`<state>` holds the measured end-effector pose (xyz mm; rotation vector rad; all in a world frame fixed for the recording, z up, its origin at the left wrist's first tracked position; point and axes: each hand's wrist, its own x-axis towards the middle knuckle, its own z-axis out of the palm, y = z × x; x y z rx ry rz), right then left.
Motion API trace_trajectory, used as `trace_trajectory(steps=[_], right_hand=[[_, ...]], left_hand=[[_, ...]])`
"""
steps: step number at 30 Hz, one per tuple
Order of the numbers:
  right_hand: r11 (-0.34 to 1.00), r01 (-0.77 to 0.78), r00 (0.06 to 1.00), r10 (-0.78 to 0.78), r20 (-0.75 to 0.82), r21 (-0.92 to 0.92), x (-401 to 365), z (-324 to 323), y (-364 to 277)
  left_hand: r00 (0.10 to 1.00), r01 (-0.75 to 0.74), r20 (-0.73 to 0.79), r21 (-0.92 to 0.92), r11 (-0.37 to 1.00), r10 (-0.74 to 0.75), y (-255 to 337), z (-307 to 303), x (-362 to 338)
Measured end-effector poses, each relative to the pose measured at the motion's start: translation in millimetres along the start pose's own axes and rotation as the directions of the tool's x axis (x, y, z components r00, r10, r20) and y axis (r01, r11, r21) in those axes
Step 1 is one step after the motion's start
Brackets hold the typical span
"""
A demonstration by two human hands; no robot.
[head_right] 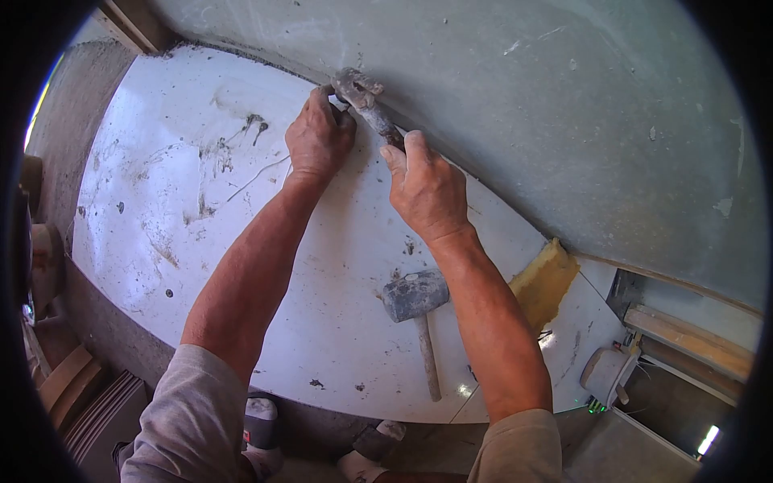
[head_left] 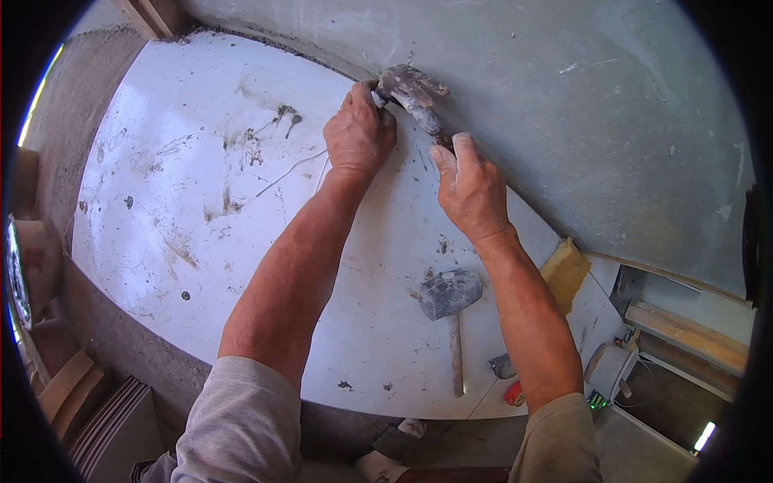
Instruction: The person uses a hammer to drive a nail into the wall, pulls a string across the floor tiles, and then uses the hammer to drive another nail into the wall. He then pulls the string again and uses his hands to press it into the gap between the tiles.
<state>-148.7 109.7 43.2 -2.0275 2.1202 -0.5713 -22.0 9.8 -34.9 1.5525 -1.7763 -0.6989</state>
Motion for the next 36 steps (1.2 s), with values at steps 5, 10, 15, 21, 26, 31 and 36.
trace_trajectory(steps=[5,10,15,21,26,31,36], right_hand=[[0.999,0.007,1.0,-0.007,0.003,-0.038,1,3,4],[0.999,0.015,1.0,-0.016,-0.015,-0.032,-3,5,5],[1.0,0.0,1.0,0.0,-0.021,-0.012,-3,6,5],[1.0,0.004,0.999,-0.004,-0.044,-0.008,-5,6,2],[0.998,-0.019,1.0,0.019,0.001,-0.066,-2,2,1],[1.0,0.006,0.999,-0.006,-0.039,-0.019,-3,6,3],[1.0,-0.014,0.998,0.016,-0.055,0.025,-13,-24,-6]], left_hand=[[1.0,-0.009,-0.015,0.011,1.0,0.009,2,2,1],[1.0,-0.005,-0.017,-0.007,1.0,0.004,-1,2,-2],[1.0,0.0,-0.017,0.001,1.0,0.0,-1,2,0],[1.0,-0.004,-0.003,-0.002,1.0,0.004,-1,1,0],[0.999,-0.031,-0.032,0.017,0.999,0.031,0,3,1],[1.0,-0.015,0.003,0.013,1.0,0.015,-2,2,-2],[0.999,0.001,0.051,0.012,1.0,-0.002,1,-1,1]])
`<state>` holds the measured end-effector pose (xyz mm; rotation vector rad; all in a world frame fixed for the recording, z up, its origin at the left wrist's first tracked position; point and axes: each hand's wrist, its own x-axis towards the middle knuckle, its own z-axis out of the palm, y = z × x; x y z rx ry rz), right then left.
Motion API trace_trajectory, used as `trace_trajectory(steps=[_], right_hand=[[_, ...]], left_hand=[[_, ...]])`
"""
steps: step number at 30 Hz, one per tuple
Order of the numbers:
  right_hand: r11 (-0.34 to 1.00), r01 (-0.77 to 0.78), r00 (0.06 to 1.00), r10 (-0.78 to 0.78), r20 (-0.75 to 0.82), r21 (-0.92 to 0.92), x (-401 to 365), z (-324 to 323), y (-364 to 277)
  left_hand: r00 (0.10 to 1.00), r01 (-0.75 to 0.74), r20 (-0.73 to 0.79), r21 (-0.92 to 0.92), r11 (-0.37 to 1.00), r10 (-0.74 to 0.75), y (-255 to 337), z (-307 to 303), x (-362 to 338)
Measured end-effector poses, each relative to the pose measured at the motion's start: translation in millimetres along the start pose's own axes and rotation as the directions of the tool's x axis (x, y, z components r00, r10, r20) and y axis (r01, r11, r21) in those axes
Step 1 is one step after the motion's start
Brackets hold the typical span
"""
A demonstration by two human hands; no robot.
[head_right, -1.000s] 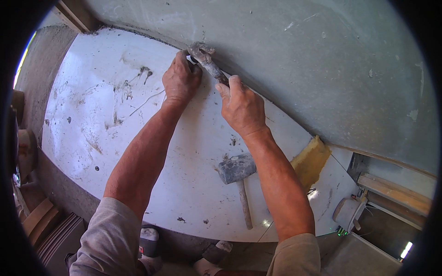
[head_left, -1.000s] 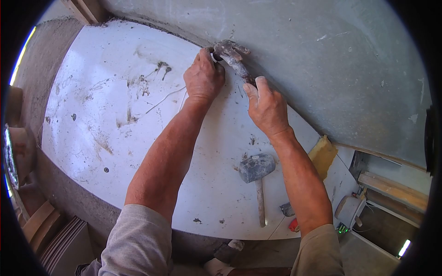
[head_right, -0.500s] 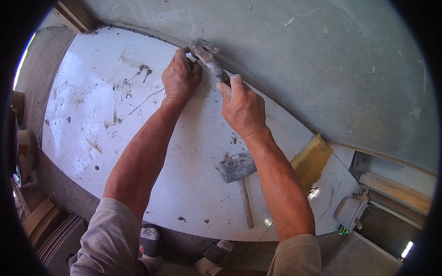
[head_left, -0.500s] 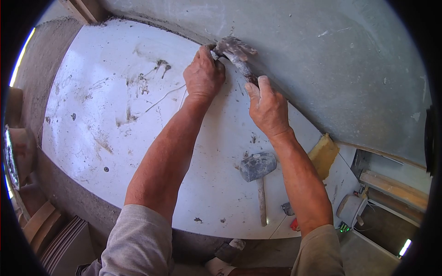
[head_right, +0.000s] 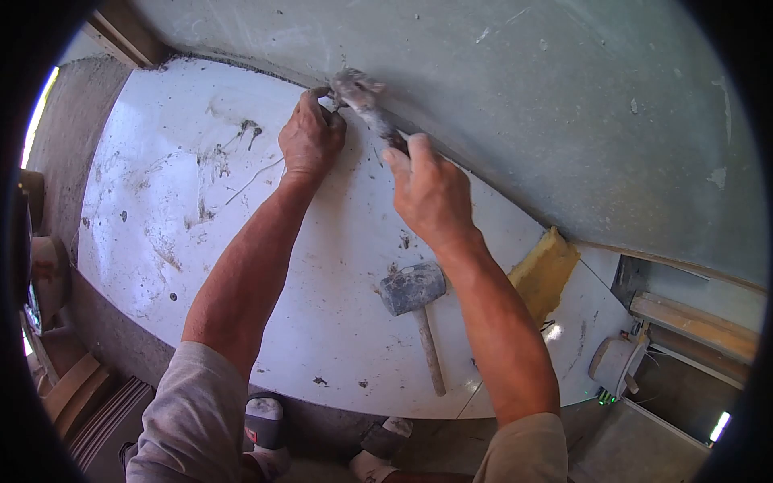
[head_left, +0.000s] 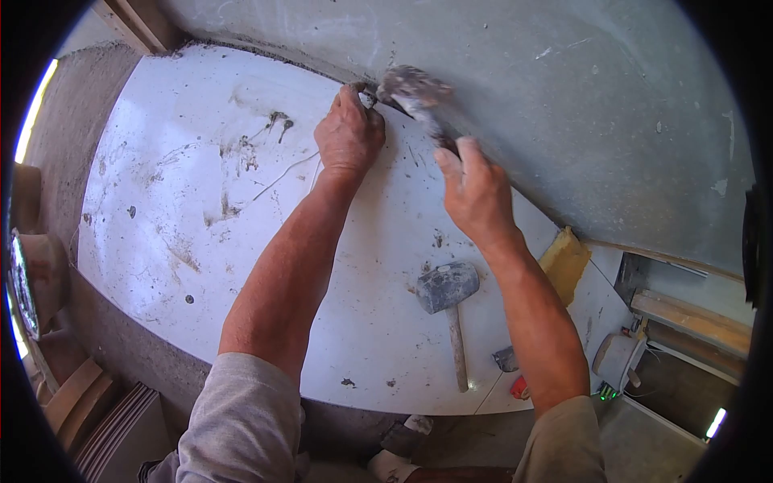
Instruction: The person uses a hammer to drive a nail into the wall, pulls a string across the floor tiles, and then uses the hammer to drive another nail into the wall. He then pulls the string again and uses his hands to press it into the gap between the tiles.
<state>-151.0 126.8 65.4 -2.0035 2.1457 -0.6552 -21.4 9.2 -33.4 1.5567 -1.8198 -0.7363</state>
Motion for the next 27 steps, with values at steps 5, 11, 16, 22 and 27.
trace_trajectory(steps=[5,11,16,22,27], right_hand=[[0.997,-0.073,0.997,0.073,-0.006,0.013,-55,-86,9],[0.926,-0.374,0.927,0.371,0.051,0.055,-177,-152,12],[0.858,-0.492,0.87,0.481,0.105,0.145,-195,-129,13],[0.957,-0.208,0.976,0.218,-0.03,0.2,-93,-50,2],[0.994,-0.065,0.993,0.073,-0.098,0.087,-14,1,-5]], left_hand=[[1.0,-0.029,-0.002,0.016,0.999,0.029,2,-1,0],[0.999,-0.036,-0.023,0.063,0.997,0.038,-5,8,1],[0.997,-0.071,-0.003,0.015,0.997,0.071,-9,-1,-7],[0.996,-0.073,-0.04,0.056,0.996,0.076,-11,-5,-12],[0.998,-0.059,-0.031,0.046,0.997,0.06,-8,-7,-11]])
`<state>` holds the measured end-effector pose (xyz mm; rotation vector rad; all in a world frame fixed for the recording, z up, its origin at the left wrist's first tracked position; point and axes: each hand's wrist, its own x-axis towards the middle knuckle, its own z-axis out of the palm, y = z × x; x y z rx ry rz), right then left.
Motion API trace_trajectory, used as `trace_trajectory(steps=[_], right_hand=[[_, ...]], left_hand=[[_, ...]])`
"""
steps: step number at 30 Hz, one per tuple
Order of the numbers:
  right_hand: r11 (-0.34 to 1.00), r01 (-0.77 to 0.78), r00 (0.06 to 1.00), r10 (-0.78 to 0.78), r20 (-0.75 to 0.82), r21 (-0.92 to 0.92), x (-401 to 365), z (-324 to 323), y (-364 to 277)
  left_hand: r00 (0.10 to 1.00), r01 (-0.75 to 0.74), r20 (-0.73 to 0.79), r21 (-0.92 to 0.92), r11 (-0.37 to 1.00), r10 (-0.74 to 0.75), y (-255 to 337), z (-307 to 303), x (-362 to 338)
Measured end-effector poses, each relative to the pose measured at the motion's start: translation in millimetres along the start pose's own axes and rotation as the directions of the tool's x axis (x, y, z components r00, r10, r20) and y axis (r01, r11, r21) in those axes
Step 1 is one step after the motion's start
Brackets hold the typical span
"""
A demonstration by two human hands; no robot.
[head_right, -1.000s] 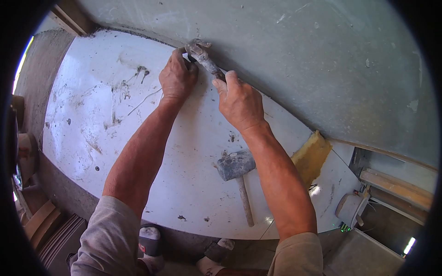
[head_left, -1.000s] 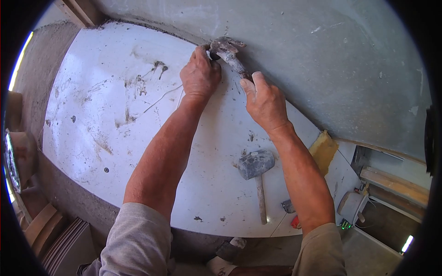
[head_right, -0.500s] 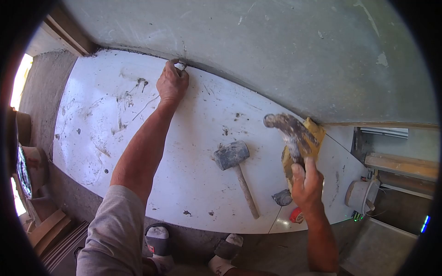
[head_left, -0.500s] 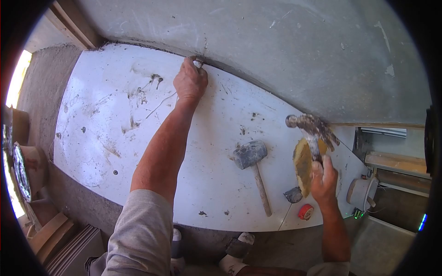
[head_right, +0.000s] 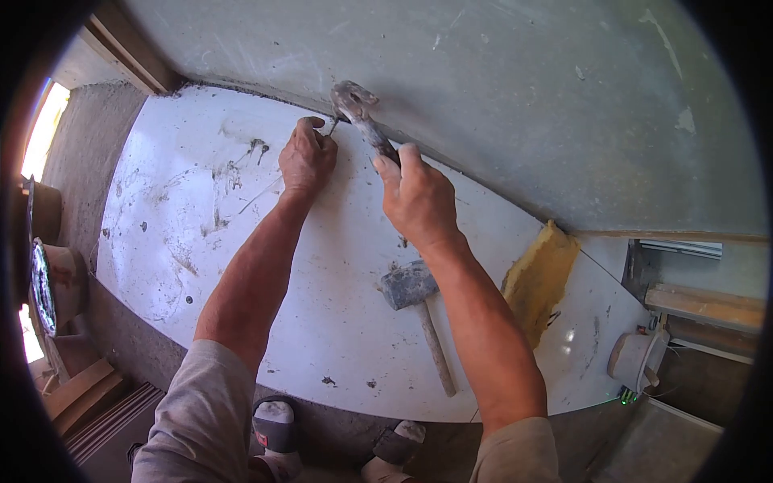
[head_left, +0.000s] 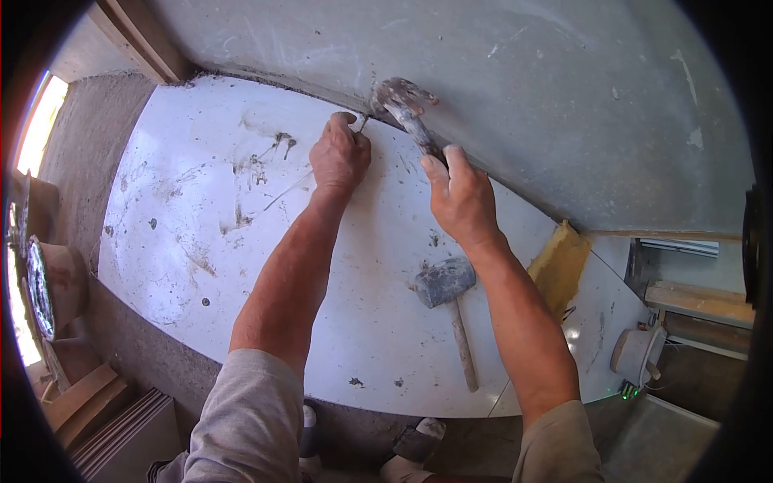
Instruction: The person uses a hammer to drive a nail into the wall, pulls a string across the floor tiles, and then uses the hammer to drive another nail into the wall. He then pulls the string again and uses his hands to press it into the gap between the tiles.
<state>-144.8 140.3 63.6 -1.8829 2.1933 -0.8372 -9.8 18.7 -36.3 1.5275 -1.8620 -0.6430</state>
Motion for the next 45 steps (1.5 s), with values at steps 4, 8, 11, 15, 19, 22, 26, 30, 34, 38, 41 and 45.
trace_trajectory(steps=[4,8,11,15,19,22,26,30,34,38,41,45], right_hand=[[0.998,0.035,0.999,-0.034,0.03,-0.043,17,18,4],[0.997,0.047,0.997,-0.043,0.065,-0.064,16,31,7],[0.996,0.034,0.997,-0.028,0.077,-0.082,14,34,5],[0.985,0.024,0.987,0.004,0.159,-0.171,17,33,5],[0.992,0.013,0.993,0.002,0.119,-0.125,13,33,6],[0.986,0.0,0.989,0.025,0.144,-0.17,14,25,6],[0.997,-0.066,0.991,0.069,0.117,-0.03,-24,-19,3],[0.984,-0.175,0.969,0.171,0.176,0.007,-79,-90,-3],[0.963,-0.268,0.922,0.261,0.286,-0.015,-139,-149,-22],[0.91,-0.414,0.851,0.382,0.362,0.013,-200,-186,-47],[0.881,-0.474,0.808,0.431,0.402,0.009,-246,-201,-67],[0.771,-0.636,0.649,0.536,0.54,-0.001,-287,-225,-114]], left_hand=[[1.0,0.003,-0.001,-0.011,1.0,-0.003,1,-3,-1],[1.0,-0.012,0.018,-0.007,1.0,0.012,4,-4,0],[1.0,-0.017,0.017,-0.004,1.0,0.018,2,-4,-2],[1.0,-0.02,0.016,-0.015,1.0,0.02,2,-2,-1],[0.999,-0.031,-0.011,-0.009,0.999,0.031,-1,-2,-3],[0.999,-0.031,0.005,-0.028,0.999,0.031,-2,1,1],[0.999,-0.047,0.007,-0.058,0.997,0.047,-5,-8,-8],[0.993,0.101,0.07,-0.131,0.986,-0.092,-10,-40,-51],[0.947,0.3,0.151,-0.092,0.95,-0.284,-19,-85,-106],[0.873,0.474,0.152,-0.042,0.88,-0.463,-28,-143,-165],[0.795,0.581,0.198,0.025,0.814,-0.573,-43,-190,-231],[0.653,0.726,0.23,0.082,0.683,-0.722,-44,-249,-335]])
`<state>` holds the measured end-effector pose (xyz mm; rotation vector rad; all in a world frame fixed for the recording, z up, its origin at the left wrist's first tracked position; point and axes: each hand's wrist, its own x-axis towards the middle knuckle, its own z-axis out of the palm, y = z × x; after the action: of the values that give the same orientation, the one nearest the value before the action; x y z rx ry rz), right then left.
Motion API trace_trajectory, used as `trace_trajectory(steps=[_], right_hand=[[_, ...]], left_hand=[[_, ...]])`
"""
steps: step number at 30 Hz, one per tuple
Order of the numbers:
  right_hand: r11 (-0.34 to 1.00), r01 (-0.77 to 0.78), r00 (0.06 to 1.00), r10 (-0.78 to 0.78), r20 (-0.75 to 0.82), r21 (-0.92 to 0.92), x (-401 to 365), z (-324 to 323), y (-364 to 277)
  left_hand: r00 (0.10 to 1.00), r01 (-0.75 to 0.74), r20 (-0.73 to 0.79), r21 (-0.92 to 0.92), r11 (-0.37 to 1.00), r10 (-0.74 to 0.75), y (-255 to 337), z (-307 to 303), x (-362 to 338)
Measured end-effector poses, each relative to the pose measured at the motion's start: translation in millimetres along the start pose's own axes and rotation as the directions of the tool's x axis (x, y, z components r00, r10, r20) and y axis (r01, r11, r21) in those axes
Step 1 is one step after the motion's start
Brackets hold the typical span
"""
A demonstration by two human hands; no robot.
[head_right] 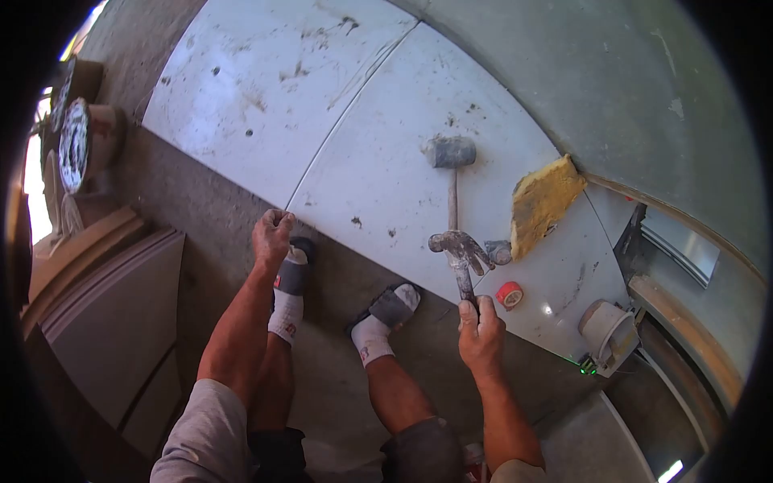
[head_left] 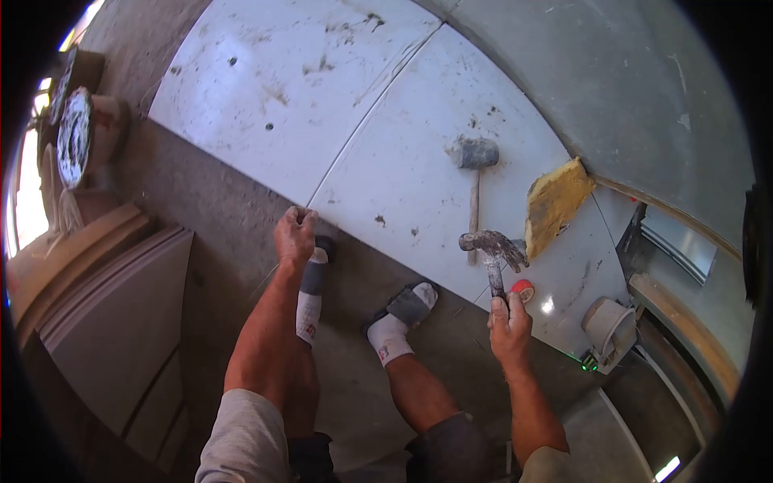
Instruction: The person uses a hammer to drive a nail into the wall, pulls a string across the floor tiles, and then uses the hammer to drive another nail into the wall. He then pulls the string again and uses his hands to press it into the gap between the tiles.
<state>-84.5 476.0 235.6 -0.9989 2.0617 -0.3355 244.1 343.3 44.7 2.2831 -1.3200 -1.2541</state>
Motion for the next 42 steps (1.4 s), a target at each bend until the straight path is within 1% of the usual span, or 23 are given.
trace_trajectory(steps=[1,3,6,10,12,13,15,16,18,22,24,25,26,27,28,30,31,33,36,37,39,41,42], right_hand=[[0.998,-0.06,0.997,0.059,0.041,0.033,-15,4,4],[0.998,-0.057,0.996,0.055,0.067,0.016,-44,15,25],[0.997,-0.051,0.987,0.06,0.151,-0.067,-88,33,52],[0.982,-0.156,0.98,0.167,0.112,-0.105,-145,85,108],[0.943,-0.324,0.939,0.33,0.093,-0.077,-155,113,144],[0.944,-0.321,0.943,0.326,0.067,-0.08,-154,122,136],[0.704,-0.692,0.721,0.664,0.197,0.161,-154,147,118],[0.709,-0.686,0.728,0.664,0.169,0.167,-150,157,123],[0.372,-0.756,0.637,0.605,0.477,0.539,-150,186,144],[0.322,-0.775,0.605,0.627,0.491,0.543,-156,238,179],[0.567,-0.723,0.686,0.659,0.31,0.395,-163,260,203],[0.578,-0.715,0.695,0.649,0.31,0.393,-163,272,226],[0.836,-0.548,0.835,0.546,0.074,0.014,-167,284,254],[0.851,-0.32,0.945,0.318,-0.076,-0.417,-169,290,269],[0.851,-0.314,0.947,0.314,-0.071,-0.421,-162,285,256],[0.836,-0.42,0.867,0.484,0.115,-0.354,-126,262,186],[0.837,-0.412,0.87,0.478,0.117,-0.36,-114,261,171],[0.92,-0.237,0.956,0.279,0.096,-0.313,-95,264,142],[0.957,-0.093,0.977,0.141,0.161,-0.275,-74,272,85],[0.96,-0.087,0.982,0.128,0.14,-0.267,-68,278,72],[0.974,0.1,0.963,-0.044,0.267,-0.203,-48,290,49],[0.966,0.202,0.949,-0.152,0.276,-0.162,-23,306,30],[0.956,0.27,0.931,-0.227,0.287,-0.118,-11,313,22]], left_hand=[[0.999,0.03,0.016,0.044,0.999,-0.031,-17,-8,-19],[1.0,0.01,0.014,0.087,0.996,-0.011,-57,-23,-46],[0.995,0.098,-0.01,0.21,0.973,-0.098,-83,-46,-67],[0.999,-0.028,0.046,0.29,0.957,0.015,-101,-61,-58],[0.999,-0.042,0.042,0.28,0.959,0.032,-119,-66,-60],[0.995,-0.079,0.076,0.288,0.954,0.06,-127,-67,-55],[0.982,-0.159,0.142,0.267,0.95,0.125,-132,-55,-45],[0.983,-0.133,0.155,0.206,0.97,0.102,-136,-52,-45],[0.984,-0.072,0.17,0.149,0.986,0.047,-148,-52,-52],[0.983,-0.112,0.152,0.048,0.993,0.104,-159,-42,-60],[0.985,-0.127,0.125,0.032,0.991,0.122,-164,-42,-57],[0.986,-0.117,0.125,0.021,0.993,0.114,-167,-42,-56],[0.986,-0.106,0.129,0.013,0.994,0.103,-170,-42,-57],[0.988,-0.101,0.122,0.009,0.995,0.1,-170,-45,-57],[0.985,-0.117,0.127,0.015,0.993,0.114,-167,-49,-58],[0.985,-0.122,0.125,0.018,0.992,0.119,-170,-55,-62],[0.986,-0.121,0.115,-0.006,0.993,0.121,-172,-58,-64],[0.987,-0.13,0.093,-0.039,0.991,0.133,-176,-62,-64],[0.978,-0.195,0.064,-0.078,0.978,0.2,-191,-57,-53],[0.975,-0.197,0.095,-0.052,0.979,0.202,-192,-56,-51],[0.971,-0.217,0.098,-0.04,0.975,0.22,-194,-62,-44],[0.947,-0.256,0.193,-0.038,0.966,0.258,-194,-76,-38],[0.943,-0.28,0.173,-0.044,0.959,0.284,-195,-82,-32]])
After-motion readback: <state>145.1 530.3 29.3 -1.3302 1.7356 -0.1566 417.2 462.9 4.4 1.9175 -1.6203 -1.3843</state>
